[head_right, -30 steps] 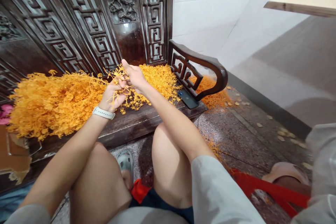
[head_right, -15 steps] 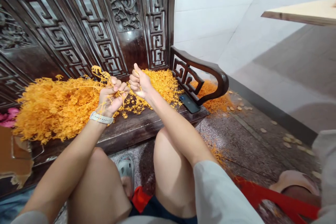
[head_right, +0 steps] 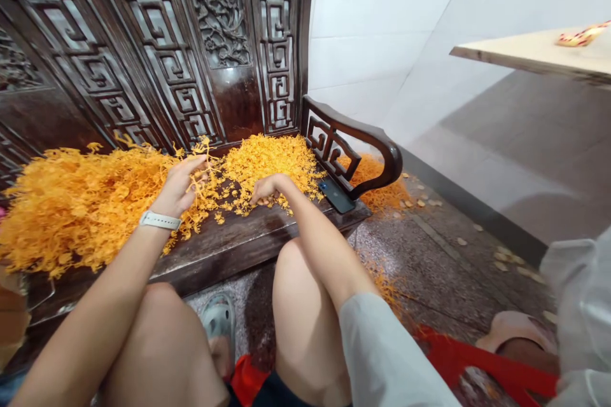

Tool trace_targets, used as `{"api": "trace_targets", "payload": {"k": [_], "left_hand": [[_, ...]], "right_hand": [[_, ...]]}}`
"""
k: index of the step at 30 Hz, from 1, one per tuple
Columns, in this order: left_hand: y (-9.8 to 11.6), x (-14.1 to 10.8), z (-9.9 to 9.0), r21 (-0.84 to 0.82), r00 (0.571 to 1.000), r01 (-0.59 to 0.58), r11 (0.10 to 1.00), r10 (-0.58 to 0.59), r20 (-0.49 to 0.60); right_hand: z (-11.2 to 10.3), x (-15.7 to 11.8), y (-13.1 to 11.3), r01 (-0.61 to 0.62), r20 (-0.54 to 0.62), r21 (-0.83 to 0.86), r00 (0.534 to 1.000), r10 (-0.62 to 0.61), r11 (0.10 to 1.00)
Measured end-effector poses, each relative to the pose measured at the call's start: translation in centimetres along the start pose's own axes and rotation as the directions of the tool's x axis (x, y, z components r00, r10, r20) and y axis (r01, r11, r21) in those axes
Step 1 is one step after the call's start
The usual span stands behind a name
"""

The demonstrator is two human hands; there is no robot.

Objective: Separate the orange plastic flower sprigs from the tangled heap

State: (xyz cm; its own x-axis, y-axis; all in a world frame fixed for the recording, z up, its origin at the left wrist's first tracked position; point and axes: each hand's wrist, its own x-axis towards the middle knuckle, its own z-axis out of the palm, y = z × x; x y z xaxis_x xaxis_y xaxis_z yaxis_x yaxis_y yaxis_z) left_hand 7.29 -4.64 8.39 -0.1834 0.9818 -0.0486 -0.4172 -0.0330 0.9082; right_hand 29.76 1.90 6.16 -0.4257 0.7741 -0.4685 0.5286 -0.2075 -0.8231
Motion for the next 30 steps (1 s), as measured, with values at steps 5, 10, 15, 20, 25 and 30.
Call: {"api": "trace_targets", "payload": {"k": [5, 10, 15, 20, 25, 30], "left_hand": [[-0.2, 0.5, -0.6, -0.046, 0.991, 0.120, 0.992, -0.123, -0.052], [-0.5, 0.5, 0.2, -0.051, 0.989, 0.146, 0.988, -0.146, 0.017], [-0.8, 0.6, 1.2, -0.033, 0.984, 0.177, 0.984, -0.176, 0.015], [-1.2, 0.1, 1.9, -0.026, 0.983, 0.152, 0.988, -0.148, 0.105], [-1.8, -0.2, 2.0, 0.061, 0.986, 0.086, 0.994, -0.093, 0.137], [-1.6, -0.1, 1.6, 0.105, 0.985, 0.081, 0.991, -0.095, 0.144]], "right_hand": [[-2.2, 0.5, -1.5, 0.369, -0.284, 0.377, 0.919, -0.273, 0.849], [-0.2, 1.5, -1.0, 0.270, -0.275, 0.661, 0.955, -0.109, 0.700], [2.2, 0.9, -1.8, 0.304, -0.228, 0.434, 0.948, -0.223, 0.848], [2.9, 0.3, -2.7, 0.470, -0.212, 0.233, 0.879, -0.427, 0.852], [3.1, 1.1, -2.4, 0.521, -0.282, 0.173, 0.840, -0.465, 0.836], [3.0, 1.1, -2.8, 0.505, -0.339, 0.227, 0.842, -0.419, 0.833]]}}
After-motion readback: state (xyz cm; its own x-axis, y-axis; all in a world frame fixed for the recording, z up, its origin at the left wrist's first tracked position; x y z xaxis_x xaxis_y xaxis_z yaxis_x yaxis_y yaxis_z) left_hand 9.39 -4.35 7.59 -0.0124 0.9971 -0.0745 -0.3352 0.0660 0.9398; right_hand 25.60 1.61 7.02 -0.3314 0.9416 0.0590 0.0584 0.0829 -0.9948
